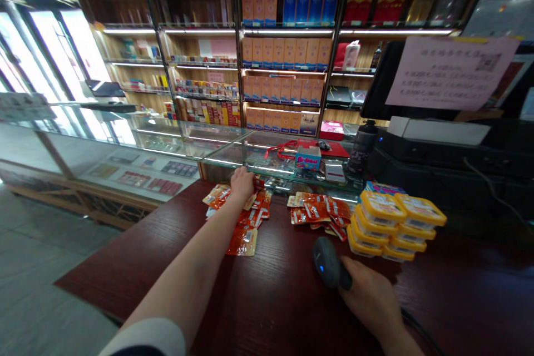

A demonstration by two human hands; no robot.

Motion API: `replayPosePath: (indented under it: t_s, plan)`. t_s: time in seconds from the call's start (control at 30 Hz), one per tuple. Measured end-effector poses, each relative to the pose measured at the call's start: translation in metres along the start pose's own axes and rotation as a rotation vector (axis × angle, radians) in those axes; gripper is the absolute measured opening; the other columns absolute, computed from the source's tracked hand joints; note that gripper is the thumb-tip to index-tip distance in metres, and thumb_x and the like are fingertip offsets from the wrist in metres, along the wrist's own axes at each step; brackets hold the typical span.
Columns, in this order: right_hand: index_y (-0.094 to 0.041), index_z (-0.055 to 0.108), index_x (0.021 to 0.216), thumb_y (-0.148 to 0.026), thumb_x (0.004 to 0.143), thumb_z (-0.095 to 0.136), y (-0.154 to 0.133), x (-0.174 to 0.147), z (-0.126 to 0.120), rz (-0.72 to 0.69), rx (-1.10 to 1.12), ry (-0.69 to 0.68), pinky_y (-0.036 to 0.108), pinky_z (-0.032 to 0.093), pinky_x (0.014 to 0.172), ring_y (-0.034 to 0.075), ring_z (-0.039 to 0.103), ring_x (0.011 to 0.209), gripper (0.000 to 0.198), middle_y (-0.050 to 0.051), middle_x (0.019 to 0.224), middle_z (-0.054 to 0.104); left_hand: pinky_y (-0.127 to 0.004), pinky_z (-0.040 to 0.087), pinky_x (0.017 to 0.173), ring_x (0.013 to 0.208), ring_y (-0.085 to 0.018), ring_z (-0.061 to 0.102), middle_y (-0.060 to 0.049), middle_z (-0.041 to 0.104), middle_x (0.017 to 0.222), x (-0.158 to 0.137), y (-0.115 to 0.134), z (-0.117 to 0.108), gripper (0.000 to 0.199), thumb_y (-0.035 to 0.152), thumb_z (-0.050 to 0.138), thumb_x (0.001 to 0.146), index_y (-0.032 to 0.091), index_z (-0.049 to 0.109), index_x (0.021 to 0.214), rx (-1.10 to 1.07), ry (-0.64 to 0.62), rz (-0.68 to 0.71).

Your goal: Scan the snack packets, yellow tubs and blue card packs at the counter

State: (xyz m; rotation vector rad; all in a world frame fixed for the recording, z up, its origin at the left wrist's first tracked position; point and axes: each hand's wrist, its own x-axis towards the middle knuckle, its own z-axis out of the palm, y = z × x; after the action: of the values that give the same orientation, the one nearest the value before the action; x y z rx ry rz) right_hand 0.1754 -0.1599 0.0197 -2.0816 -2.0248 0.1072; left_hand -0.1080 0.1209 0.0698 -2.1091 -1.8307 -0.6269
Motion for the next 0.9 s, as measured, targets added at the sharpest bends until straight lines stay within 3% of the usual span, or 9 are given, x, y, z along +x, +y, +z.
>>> replayPosePath:
  t_s: [0.27, 0.37, 0.43, 0.5, 0.57, 0.63, 0.73, 0.8, 0.9]
  plan:
    - [-0.024, 0.061, 0.103, -0.020, 0.082, 0.054, 0.000, -0.002, 0.000, 0.010, -0.024, 0.025, 0.026, 0.041, 0.069, 0.018, 0.066, 0.085, 0.022, 0.003, 0.098, 0.070, -0.040, 0.032, 0.092, 0.108, -0.027, 0.047, -0.010, 0.060, 0.106, -0.021, -0.002, -0.029, 0.022, 0.019, 0.047, 0.085, 0.024, 0.068, 0.089, -0.227, 0.190, 0.001]
    - [-0.024, 0.062, 0.101, -0.022, 0.083, 0.053, -0.001, -0.003, -0.001, 0.017, -0.015, 0.023, 0.027, 0.040, 0.068, 0.019, 0.067, 0.085, 0.020, 0.002, 0.095, 0.071, -0.037, 0.038, 0.088, 0.096, -0.024, 0.055, -0.008, 0.064, 0.092, -0.036, 0.007, -0.037, 0.019, 0.019, 0.047, 0.083, 0.021, 0.064, 0.090, -0.491, 0.247, -0.093]
    - [-0.025, 0.062, 0.100, -0.023, 0.084, 0.052, -0.001, -0.004, -0.002, 0.024, -0.011, 0.034, 0.027, 0.039, 0.066, 0.019, 0.067, 0.083, 0.019, 0.001, 0.094, 0.071, -0.034, 0.042, 0.080, 0.083, -0.021, 0.058, -0.006, 0.064, 0.082, -0.049, 0.016, -0.035, 0.015, 0.021, 0.049, 0.079, 0.019, 0.062, 0.086, -0.763, 0.248, -0.226]
    - [-0.025, 0.062, 0.101, -0.024, 0.084, 0.052, -0.001, -0.006, -0.003, 0.022, -0.013, 0.049, 0.026, 0.039, 0.066, 0.019, 0.067, 0.083, 0.020, 0.001, 0.095, 0.071, -0.031, 0.045, 0.071, 0.070, -0.018, 0.058, -0.003, 0.061, 0.073, -0.066, 0.027, -0.028, 0.009, 0.023, 0.053, 0.073, 0.017, 0.059, 0.077, -1.078, 0.182, -0.400]
    - [-0.025, 0.062, 0.102, -0.023, 0.082, 0.053, -0.001, -0.007, -0.003, 0.016, -0.018, 0.052, 0.026, 0.038, 0.066, 0.018, 0.066, 0.082, 0.022, 0.002, 0.099, 0.071, -0.029, 0.045, 0.063, 0.059, -0.015, 0.055, -0.001, 0.057, 0.063, -0.085, 0.037, -0.018, 0.010, 0.026, 0.058, 0.067, 0.017, 0.056, 0.070, -1.390, 0.021, -0.548]
    - [-0.025, 0.062, 0.103, -0.022, 0.081, 0.053, -0.001, -0.008, -0.003, 0.013, -0.024, 0.045, 0.026, 0.038, 0.065, 0.018, 0.066, 0.082, 0.024, 0.002, 0.101, 0.071, -0.028, 0.046, 0.060, 0.056, -0.013, 0.055, 0.000, 0.057, 0.061, -0.103, 0.046, -0.010, 0.013, 0.024, 0.062, 0.062, 0.016, 0.055, 0.070, -1.639, -0.084, -0.621]
    - [-0.024, 0.062, 0.104, -0.023, 0.082, 0.053, 0.000, -0.008, -0.003, 0.016, -0.036, 0.038, 0.026, 0.039, 0.065, 0.018, 0.065, 0.081, 0.024, 0.003, 0.102, 0.071, -0.024, 0.044, 0.055, 0.051, -0.010, 0.053, 0.002, 0.057, 0.060, -0.121, 0.056, -0.006, 0.016, 0.016, 0.061, 0.061, 0.016, 0.056, 0.076, -1.840, -0.152, -0.707]
    - [-0.023, 0.062, 0.104, -0.024, 0.082, 0.053, 0.000, -0.009, -0.002, 0.023, -0.047, 0.043, 0.027, 0.039, 0.066, 0.019, 0.066, 0.082, 0.024, 0.003, 0.100, 0.071, -0.019, 0.037, 0.046, 0.043, -0.007, 0.045, 0.005, 0.052, 0.056, -0.127, 0.057, -0.010, 0.015, 0.017, 0.060, 0.065, 0.017, 0.056, 0.079, -1.939, -0.208, -0.738]
    - [-0.024, 0.063, 0.104, -0.023, 0.082, 0.053, -0.001, -0.009, 0.000, 0.031, -0.078, 0.057, 0.026, 0.040, 0.066, 0.018, 0.066, 0.082, 0.024, 0.003, 0.099, 0.071, -0.018, 0.025, 0.038, 0.038, -0.005, 0.034, 0.004, 0.047, 0.054, -0.130, 0.053, -0.021, 0.019, 0.036, 0.059, 0.077, 0.017, 0.055, 0.078, -2.109, -0.299, -0.720]
